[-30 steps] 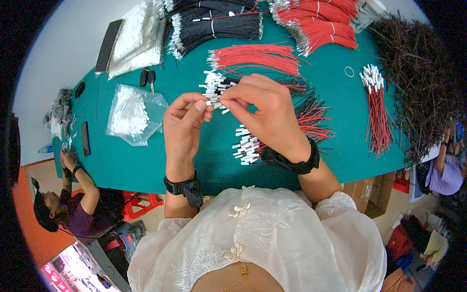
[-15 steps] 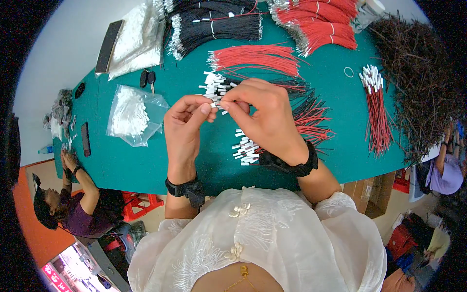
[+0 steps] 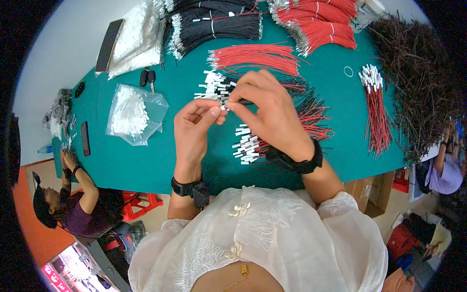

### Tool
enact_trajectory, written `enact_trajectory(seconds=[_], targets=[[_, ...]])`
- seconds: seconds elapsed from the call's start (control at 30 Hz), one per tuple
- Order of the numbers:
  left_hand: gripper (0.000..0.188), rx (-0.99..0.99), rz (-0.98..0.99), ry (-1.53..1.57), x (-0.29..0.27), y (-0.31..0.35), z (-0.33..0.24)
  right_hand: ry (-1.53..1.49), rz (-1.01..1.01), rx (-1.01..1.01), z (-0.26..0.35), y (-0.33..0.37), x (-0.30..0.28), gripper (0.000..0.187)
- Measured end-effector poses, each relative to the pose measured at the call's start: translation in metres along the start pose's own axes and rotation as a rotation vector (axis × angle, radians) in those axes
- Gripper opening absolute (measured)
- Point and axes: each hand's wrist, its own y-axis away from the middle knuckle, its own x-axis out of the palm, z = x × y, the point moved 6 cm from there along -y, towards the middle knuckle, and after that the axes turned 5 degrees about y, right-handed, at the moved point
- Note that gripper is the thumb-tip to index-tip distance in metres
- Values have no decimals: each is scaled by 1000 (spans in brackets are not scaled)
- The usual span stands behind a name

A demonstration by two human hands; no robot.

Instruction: The person picks up a white connector and a red wire by hand, inserts the wire into the connector, and places the assembled piece onto the table. This process is repeated for additional red wires and white connectors.

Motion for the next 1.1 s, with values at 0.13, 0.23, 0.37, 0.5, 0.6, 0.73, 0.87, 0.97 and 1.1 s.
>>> enact_trajectory(seconds=[0.13, 0.23, 0.37, 0.5, 0.6, 0.73, 0.87, 0.97, 1.1], targets=[[7, -26, 2, -98, -7, 3, 12, -66, 242, 276, -17, 20, -2, 7], [7, 111, 82, -647, -2, 7, 20, 234, 500, 267, -28, 38, 2, 10], [10, 201, 190, -949, 4, 16, 40, 406, 722, 205, -43, 66, 17, 13], [12, 274, 65, -930, -8, 3, 19, 371, 553, 155, -37, 46, 11, 12], [12, 288, 30, -1095, -10, -3, 18, 422, 451, 190, -49, 30, 9, 12], [12, 215, 27, -1171, -8, -7, 16, 542, 396, 207, -77, 5, 20, 14], [13, 179, 55, -1136, -3, -8, 16, 628, 339, 116, -90, -22, 37, 18], [13, 202, 55, -1113, -3, -7, 15, 676, 347, 54, -101, -30, 51, 22], [14, 246, 38, -1073, -9, -6, 17, 728, 433, 26, -110, -33, 65, 25]])
